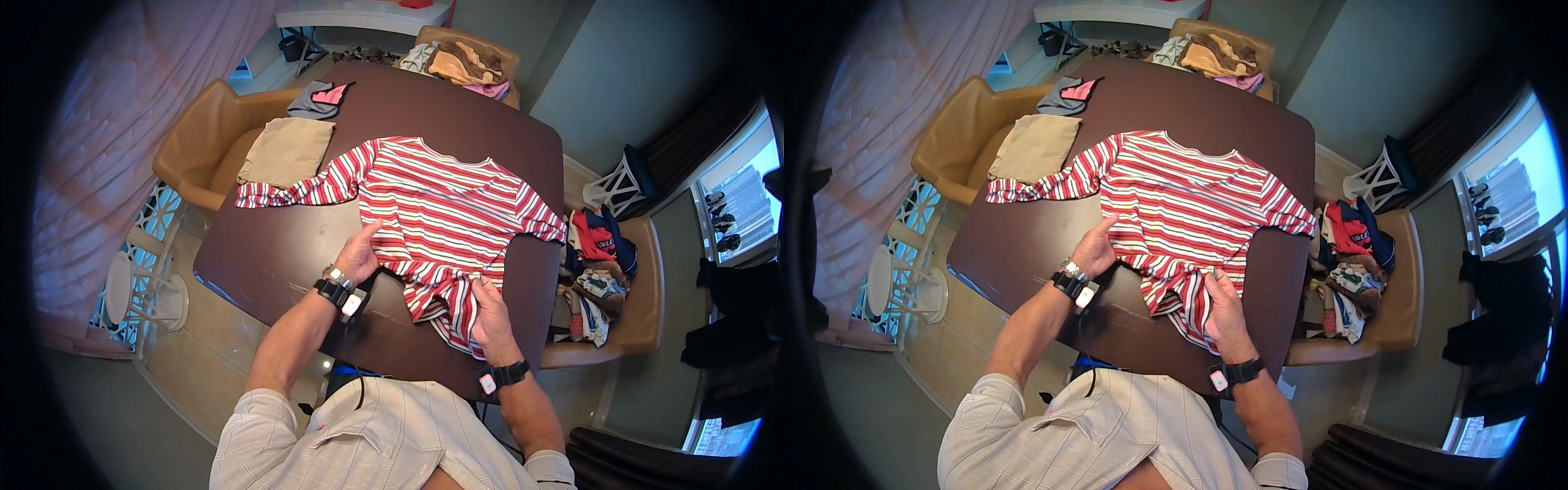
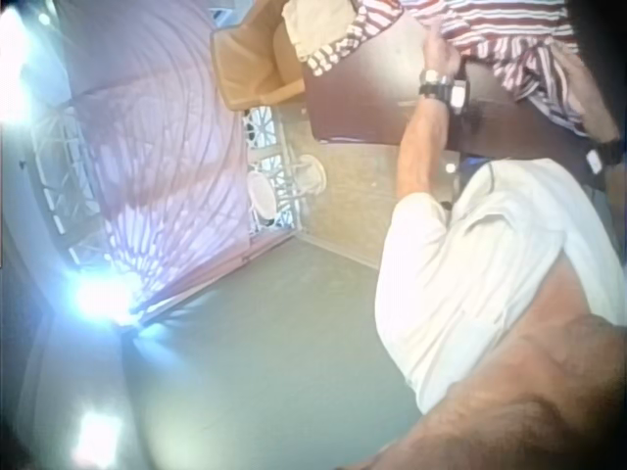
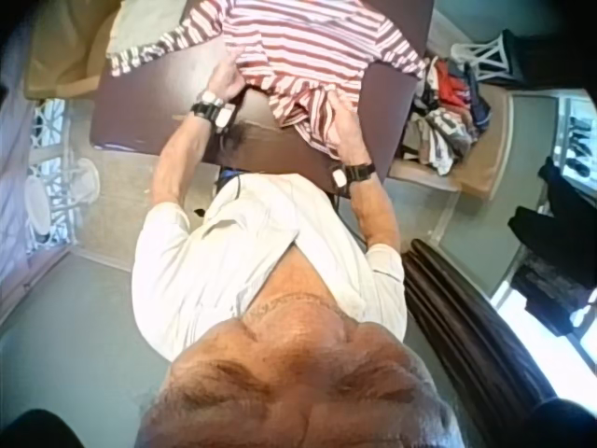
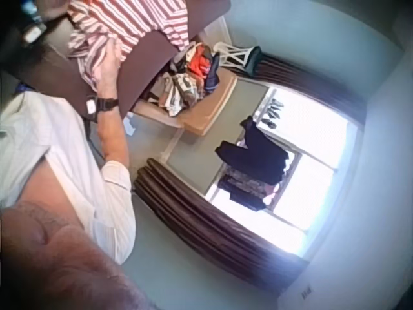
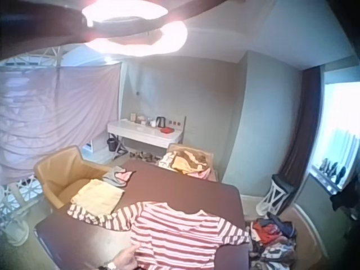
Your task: The person folds a pair of beige pants and a red-and-white striped long-sleeve shirt on a dining table. They smooth and align each garment, fold the sides and ends, and place the finished items on the table.
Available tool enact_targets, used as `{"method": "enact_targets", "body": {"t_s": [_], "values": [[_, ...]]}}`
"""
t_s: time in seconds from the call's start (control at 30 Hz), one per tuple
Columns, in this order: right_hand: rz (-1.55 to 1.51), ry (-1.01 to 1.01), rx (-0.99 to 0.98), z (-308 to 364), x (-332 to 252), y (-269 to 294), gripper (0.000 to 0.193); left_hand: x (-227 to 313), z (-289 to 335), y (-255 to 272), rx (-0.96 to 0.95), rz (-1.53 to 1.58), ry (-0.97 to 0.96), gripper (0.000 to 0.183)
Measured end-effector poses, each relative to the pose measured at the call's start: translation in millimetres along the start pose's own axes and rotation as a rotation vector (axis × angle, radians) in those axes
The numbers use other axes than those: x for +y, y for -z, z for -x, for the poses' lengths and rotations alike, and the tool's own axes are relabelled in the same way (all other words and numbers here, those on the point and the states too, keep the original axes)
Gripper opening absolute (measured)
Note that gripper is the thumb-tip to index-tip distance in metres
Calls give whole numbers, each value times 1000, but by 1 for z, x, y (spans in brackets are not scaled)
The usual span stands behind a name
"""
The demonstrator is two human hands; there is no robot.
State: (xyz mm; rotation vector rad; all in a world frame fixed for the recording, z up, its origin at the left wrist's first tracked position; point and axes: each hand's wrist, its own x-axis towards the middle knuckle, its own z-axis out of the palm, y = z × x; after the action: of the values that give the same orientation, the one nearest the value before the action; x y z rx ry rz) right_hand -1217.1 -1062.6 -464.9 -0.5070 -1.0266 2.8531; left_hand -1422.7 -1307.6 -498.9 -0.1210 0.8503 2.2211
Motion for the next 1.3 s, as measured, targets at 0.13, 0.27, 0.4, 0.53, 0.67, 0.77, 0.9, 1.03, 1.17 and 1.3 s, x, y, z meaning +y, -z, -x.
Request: {"method": "enact_targets", "body": {"t_s": [0.13,0.27,0.4,0.53,0.67,0.77,0.9,1.03,1.17,1.3], "values": [[36,21,-15,1,-10,-16,7,-5,13,6,-1,-249,114,56],[91,66,-104,-4,-18,-10,8,5,18,9,-10,-315,120,42],[153,118,-114,-2,-23,-30,8,29,20,10,-34,-215,73,30],[170,61,-150,3,-17,-51,11,48,31,0,98,-246,41,23],[635,47,-454,20,5,-73,25,63,47,29,227,-345,14,24],[1258,210,-498,34,2,-78,33,62,62,62,416,-568,-146,34],[1587,398,-384,52,-8,-33,36,42,91,72,489,-1135,-640,41],[1785,383,-387,85,-15,3,38,22,135,39,28,-1644,-776,32],[1908,404,-305,105,1,31,31,7,155,33,-92,-1897,-717,62],[1723,438,-149,100,9,44,21,-2,163,29,-130,-2000,-694,86]]}}
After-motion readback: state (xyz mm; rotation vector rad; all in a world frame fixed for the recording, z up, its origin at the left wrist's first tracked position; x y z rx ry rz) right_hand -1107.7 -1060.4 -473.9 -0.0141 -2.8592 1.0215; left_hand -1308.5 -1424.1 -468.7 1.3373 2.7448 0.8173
